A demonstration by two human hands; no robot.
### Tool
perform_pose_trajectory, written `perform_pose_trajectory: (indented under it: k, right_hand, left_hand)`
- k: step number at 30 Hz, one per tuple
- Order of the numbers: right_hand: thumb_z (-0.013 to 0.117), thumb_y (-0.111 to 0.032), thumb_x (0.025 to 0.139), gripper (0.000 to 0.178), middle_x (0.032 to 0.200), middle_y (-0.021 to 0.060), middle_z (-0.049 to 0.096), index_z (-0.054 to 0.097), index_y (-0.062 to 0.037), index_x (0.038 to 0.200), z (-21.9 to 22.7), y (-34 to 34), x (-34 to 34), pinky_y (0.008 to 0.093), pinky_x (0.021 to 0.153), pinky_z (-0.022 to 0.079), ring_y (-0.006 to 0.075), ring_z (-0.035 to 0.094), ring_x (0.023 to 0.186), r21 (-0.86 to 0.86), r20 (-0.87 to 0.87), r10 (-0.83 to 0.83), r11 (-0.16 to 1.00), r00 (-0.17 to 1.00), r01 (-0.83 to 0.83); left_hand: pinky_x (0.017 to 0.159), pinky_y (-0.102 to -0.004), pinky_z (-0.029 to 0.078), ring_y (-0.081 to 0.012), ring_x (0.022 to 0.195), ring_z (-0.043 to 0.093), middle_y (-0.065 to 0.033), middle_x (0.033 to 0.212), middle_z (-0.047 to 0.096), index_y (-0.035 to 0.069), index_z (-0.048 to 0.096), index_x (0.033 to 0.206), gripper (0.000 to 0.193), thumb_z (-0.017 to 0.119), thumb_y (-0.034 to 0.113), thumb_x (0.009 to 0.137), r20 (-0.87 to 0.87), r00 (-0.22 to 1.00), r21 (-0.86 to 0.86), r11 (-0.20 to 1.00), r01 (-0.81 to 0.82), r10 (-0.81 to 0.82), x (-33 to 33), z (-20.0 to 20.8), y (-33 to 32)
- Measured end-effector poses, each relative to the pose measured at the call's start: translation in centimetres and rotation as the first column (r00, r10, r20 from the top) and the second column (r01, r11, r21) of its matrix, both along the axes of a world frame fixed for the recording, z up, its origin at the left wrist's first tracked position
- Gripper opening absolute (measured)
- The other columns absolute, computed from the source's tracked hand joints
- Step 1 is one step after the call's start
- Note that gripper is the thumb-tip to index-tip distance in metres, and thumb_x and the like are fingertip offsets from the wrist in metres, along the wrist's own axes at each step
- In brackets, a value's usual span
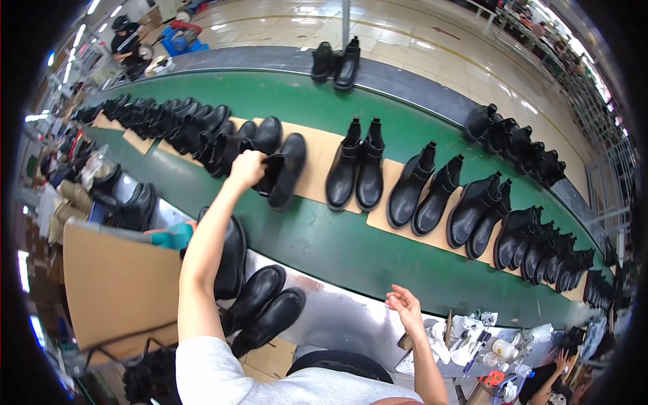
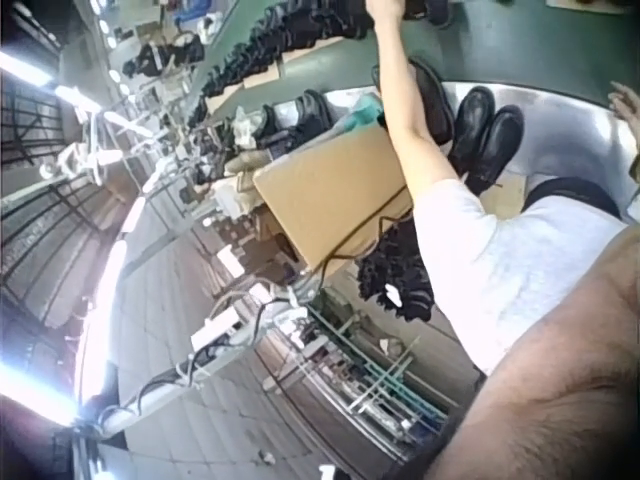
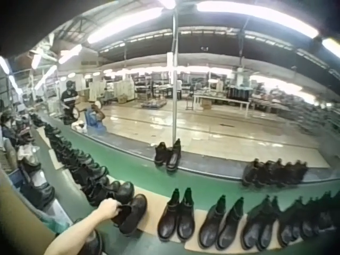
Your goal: Inspecting, cleaning, and marking black boots on a factory assembly line.
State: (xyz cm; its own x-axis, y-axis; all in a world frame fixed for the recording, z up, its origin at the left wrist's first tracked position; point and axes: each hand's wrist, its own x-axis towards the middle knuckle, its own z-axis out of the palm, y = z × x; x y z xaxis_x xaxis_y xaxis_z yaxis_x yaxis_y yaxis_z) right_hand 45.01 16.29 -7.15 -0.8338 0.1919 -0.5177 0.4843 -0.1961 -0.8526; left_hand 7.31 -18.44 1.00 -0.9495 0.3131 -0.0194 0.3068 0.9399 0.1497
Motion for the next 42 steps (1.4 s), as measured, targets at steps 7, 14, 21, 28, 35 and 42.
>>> perform_pose_trajectory:
  k: [7, 14, 21, 28, 35, 42]
  right_hand:
    - [0.069, -0.018, 0.076, 0.072, 0.127, 0.0256, 0.041, 0.032, -0.009, 0.138, 5.2, 0.1, -14.6, 0.0453, 0.097, 0.037, 0.0416, 0.043, 0.114, 0.893, -0.185, 0.392, 0.45, 0.901, -0.012]
    - [0.074, -0.04, 0.07, 0.079, 0.135, 0.0309, 0.027, 0.036, -0.0167, 0.136, 6.1, -5.5, -37.5, 0.0556, 0.088, 0.043, 0.045, 0.027, 0.127, 0.87, 0.305, 0.399, 0.252, 0.865, -0.423]
    - [0.058, -0.008, 0.069, 0.007, 0.089, 0.0088, 0.05, 0.058, -0.0031, 0.073, 4.5, -6.7, -30.4, 0.0338, 0.068, 0.051, 0.026, 0.047, 0.093, 0.973, -0.209, 0.818, 0.23, 0.536, 0.028]
    - [0.057, -0.021, 0.068, 0.01, 0.078, -0.0003, 0.047, 0.056, -0.0112, 0.068, 12.7, -4.9, -15.6, 0.0257, 0.073, 0.037, 0.0146, 0.045, 0.088, 0.948, 0.214, 0.975, -0.192, -0.064, 0.253]
    - [0.06, -0.014, 0.065, 0.012, 0.101, 0.0047, 0.062, 0.064, -0.0106, 0.076, 9.3, -4.3, -3.2, 0.0325, 0.086, 0.041, 0.0201, 0.05, 0.109, 0.968, -0.183, 0.961, 0.213, 0.206, -0.135]
    - [0.047, -0.069, 0.08, 0.076, 0.092, 0.0122, 0.062, 0.051, -0.0007, 0.113, -2.3, -2.5, 7.6, 0.0338, 0.07, 0.048, 0.0219, 0.06, 0.084, 0.253, 0.342, -0.275, 0.948, 0.899, 0.194]
  left_hand:
    - [0.094, -0.0423, 0.039, -0.0367, 0.108, 0.048, -0.0186, 0.117, 0.053, 0.001, 0.051, 0.119, 0.042, 0.061, 0.012, 0.08, -0.417, 0.908, 0.211, 0.976, 0.05, 0.044, -0.8, -1.6, 3.2]
    - [0.096, -0.0441, 0.037, -0.0385, 0.11, 0.047, -0.0225, 0.116, 0.05, -0.003, 0.051, 0.117, 0.043, 0.061, 0.003, 0.076, -0.037, 0.996, 0.451, 0.888, 0.088, -0.079, 15.9, 1.5, 4.5]
    - [0.084, -0.0303, 0.042, -0.0223, 0.102, 0.053, -0.0131, 0.115, 0.055, -0.005, 0.052, 0.115, 0.033, 0.056, 0.009, 0.085, 0.097, 0.938, 0.634, 0.706, -0.315, 0.332, 22.8, 2.6, 1.1]
    - [0.085, -0.0243, 0.04, -0.011, 0.094, 0.052, -0.0067, 0.111, 0.059, -0.002, 0.057, 0.114, 0.029, 0.048, 0.019, 0.095, 0.089, 0.966, 0.869, 0.454, -0.195, 0.244, 19.9, 5.7, 7.8]
    - [0.101, -0.0399, 0.033, -0.0383, 0.118, 0.044, -0.0268, 0.121, 0.048, -0.004, 0.043, 0.126, 0.056, 0.04, 0.042, 0.094, 0.639, 0.769, 0.542, 0.721, -0.431, -0.019, 29.2, -11.4, 8.6]
    - [0.08, -0.0308, 0.038, -0.0187, 0.088, 0.05, -0.0098, 0.1, 0.055, 0.0, 0.041, 0.128, 0.07, 0.03, 0.058, 0.092, 0.931, 0.366, 0.334, 0.371, -0.866, 0.015, 33.2, -12.8, 8.0]
